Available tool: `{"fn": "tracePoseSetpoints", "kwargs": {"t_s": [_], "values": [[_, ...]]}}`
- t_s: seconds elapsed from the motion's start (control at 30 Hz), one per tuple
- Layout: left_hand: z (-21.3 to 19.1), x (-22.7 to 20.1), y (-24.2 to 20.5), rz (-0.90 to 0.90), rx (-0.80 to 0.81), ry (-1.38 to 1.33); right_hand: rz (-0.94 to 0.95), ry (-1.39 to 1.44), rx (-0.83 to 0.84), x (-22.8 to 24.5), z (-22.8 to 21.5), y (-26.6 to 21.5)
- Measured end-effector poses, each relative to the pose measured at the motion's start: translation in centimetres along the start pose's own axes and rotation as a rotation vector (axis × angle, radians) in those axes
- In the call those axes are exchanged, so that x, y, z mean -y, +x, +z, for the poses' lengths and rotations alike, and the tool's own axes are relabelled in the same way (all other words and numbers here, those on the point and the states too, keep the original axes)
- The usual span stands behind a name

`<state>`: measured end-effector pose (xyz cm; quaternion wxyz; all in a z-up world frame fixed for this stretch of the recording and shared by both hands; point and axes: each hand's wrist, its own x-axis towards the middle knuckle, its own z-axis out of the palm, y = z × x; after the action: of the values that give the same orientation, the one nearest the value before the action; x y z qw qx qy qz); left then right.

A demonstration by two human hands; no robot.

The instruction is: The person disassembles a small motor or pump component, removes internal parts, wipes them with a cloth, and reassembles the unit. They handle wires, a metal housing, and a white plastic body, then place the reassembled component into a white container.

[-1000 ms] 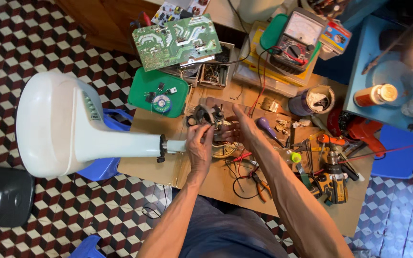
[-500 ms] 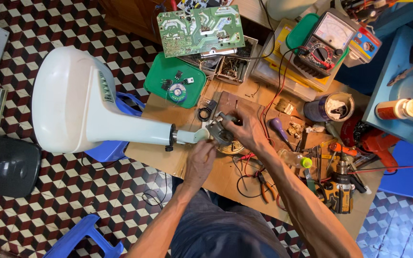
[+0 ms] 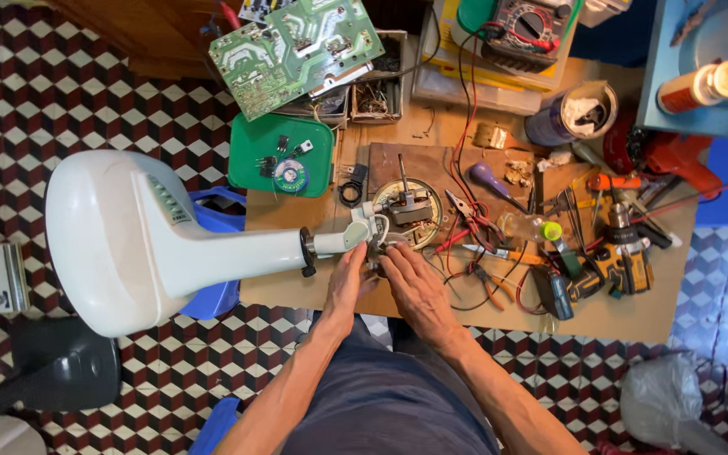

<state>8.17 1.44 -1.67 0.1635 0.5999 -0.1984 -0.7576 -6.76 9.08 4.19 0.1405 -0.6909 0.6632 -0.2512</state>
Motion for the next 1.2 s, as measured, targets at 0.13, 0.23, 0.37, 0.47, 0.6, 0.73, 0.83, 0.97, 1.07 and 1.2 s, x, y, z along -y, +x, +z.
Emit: {"fn": "tracePoseSetpoints", "kwargs": {"t_s": [0.13,0.23,0.37,0.47,0.6,0.73,0.83,0.97,1.07,1.2], "values": [[-1.4,-1.3,1.8,0.397,-0.039,0.607,0.039,-0.041,-0.011,2.1,1.7,-0.3],[-1.7,-3.1,3.3,0.416,0.087,0.687,0.091,-0.111,-0.018,3.2,2.5,0.3],[-0.9,-5.5,5.0,0.201,0.246,0.630,0.130,-0.123,-0.068,4.2,2.7,0.8],[-0.6,-6.5,5.2,0.233,0.268,0.711,0.178,-0.112,-0.068,5.0,2.8,1.1],[0.2,-6.1,4.4,0.470,0.212,0.941,0.255,0.033,-0.216,6.3,2.9,0.4],[0.1,-5.9,3.5,0.472,0.180,0.996,0.976,0.395,-0.538,8.4,3.4,-1.5],[0.1,-5.3,3.6,0.443,0.177,0.923,1.507,1.239,-0.660,6.4,4.6,-2.1],[0.2,-4.4,4.2,0.457,0.213,0.706,1.372,1.533,-0.559,5.5,6.5,-1.4],[-0.1,-3.6,3.9,0.482,0.209,0.669,1.251,1.386,-0.531,5.6,7.4,0.0],[-0.1,-3.9,3.0,0.400,0.212,0.663,1.257,1.280,-0.628,5.1,7.4,1.8]]}}
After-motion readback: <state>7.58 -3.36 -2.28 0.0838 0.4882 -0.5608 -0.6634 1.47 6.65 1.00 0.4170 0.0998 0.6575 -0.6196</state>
